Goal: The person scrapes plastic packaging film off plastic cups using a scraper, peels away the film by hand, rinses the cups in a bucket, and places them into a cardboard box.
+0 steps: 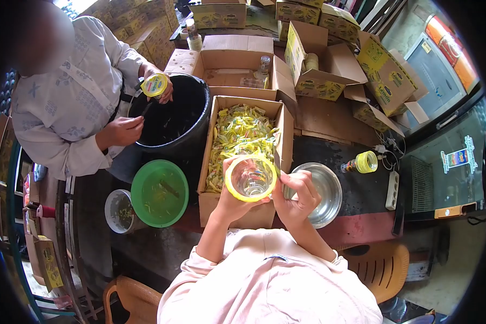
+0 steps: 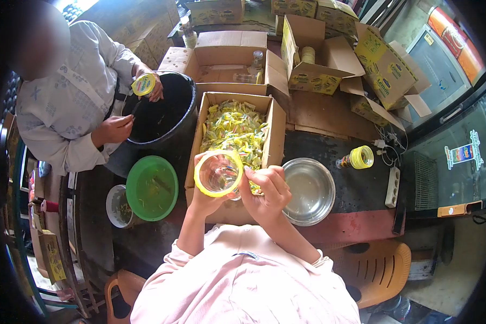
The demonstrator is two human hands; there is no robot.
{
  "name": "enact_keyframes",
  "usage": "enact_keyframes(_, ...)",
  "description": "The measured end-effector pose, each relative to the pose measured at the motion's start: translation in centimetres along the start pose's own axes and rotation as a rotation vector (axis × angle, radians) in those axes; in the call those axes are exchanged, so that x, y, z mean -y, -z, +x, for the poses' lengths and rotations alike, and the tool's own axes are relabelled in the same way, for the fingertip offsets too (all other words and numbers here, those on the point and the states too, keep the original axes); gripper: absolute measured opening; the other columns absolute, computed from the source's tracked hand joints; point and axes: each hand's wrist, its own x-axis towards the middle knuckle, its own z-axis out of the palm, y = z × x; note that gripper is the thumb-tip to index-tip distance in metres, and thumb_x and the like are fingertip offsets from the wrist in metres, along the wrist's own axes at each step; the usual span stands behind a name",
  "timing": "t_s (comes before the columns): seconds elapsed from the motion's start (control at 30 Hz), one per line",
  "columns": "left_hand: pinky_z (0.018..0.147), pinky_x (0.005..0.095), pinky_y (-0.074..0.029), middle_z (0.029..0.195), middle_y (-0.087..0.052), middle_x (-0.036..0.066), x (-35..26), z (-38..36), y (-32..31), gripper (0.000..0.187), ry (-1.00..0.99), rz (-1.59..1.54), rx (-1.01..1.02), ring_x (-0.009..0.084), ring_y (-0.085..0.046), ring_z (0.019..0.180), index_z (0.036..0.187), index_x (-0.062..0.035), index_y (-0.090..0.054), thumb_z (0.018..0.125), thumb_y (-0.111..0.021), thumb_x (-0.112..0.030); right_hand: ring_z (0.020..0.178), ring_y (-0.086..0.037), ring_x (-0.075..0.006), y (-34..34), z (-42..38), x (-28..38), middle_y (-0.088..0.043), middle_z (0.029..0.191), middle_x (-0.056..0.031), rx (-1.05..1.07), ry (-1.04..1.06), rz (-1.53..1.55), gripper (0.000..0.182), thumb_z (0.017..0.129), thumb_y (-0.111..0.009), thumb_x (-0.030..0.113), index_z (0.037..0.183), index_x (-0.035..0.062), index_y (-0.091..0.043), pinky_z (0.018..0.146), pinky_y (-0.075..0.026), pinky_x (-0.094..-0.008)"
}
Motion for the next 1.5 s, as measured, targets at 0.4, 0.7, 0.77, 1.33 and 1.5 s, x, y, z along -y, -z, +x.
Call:
enact_keyframes(0.4,0.088,0.0312,-0.046,0.115,-0.043,0.005,0.9,-0.3,0.4,0.078,0.118,-0.267,0.047,0.0165,-0.046,0.108,0.122,-0.0082,-0.035,0.063,-0.084,-0.021,0.061,-0.056,-0.0181,0.2,-0.8,-0.3,-0.060,0.066,-0.0055,0.013,-0.190,0.062,0.017,0.065,-0.071,-0.003,0.078,0.0050,-0.064,0.057,-0.044,-0.0269)
enact_keyframes(0.7,0.097,0.0318,-0.038,0.121,-0.046,0.008,1.0,-0.9,0.6,0.071,0.217,-0.422,0.055,0.0177,-0.044,0.115,0.127,-0.0025,-0.035,0.075,-0.075,-0.030,0.061,-0.055,-0.0176,0.3,-0.4,0.2,-0.059,0.066,-0.0042,-0.002,-0.110,0.028,0.018,0.064,-0.071,-0.003,0.078,0.0062,-0.064,0.058,-0.044,-0.0271)
enact_keyframes(0.77,0.096,0.0316,-0.039,0.121,-0.046,0.008,0.8,-0.7,0.6,0.070,0.199,-0.436,0.073,0.0179,-0.044,0.114,0.128,-0.0023,-0.035,0.075,-0.074,-0.028,0.061,-0.054,-0.0174,0.2,-0.4,0.3,-0.059,0.066,-0.0036,-0.001,-0.102,0.028,0.019,0.064,-0.071,-0.003,0.078,0.0069,-0.064,0.058,-0.044,-0.0271)
enact_keyframes(1.33,0.090,0.0311,-0.044,0.113,-0.048,0.006,-0.6,-1.1,0.3,0.077,0.134,-0.128,0.120,0.0168,-0.052,0.104,0.122,-0.0057,-0.039,0.057,-0.080,-0.002,0.059,-0.053,-0.0165,0.6,-0.2,-0.4,-0.058,0.064,-0.0027,0.051,-0.042,0.101,0.020,0.064,-0.073,-0.003,0.078,0.0083,-0.065,0.057,-0.041,-0.0266)
enact_keyframes(1.5,0.091,0.0311,-0.043,0.113,-0.047,0.005,-0.1,-1.2,1.3,0.084,0.117,-0.095,0.100,0.0166,-0.050,0.104,0.124,-0.0064,-0.039,0.052,-0.083,-0.008,0.058,-0.053,-0.0164,1.0,-0.4,-0.4,-0.060,0.064,-0.0035,0.084,-0.075,0.129,0.018,0.065,-0.074,-0.002,0.078,0.0075,-0.066,0.056,-0.041,-0.0263)
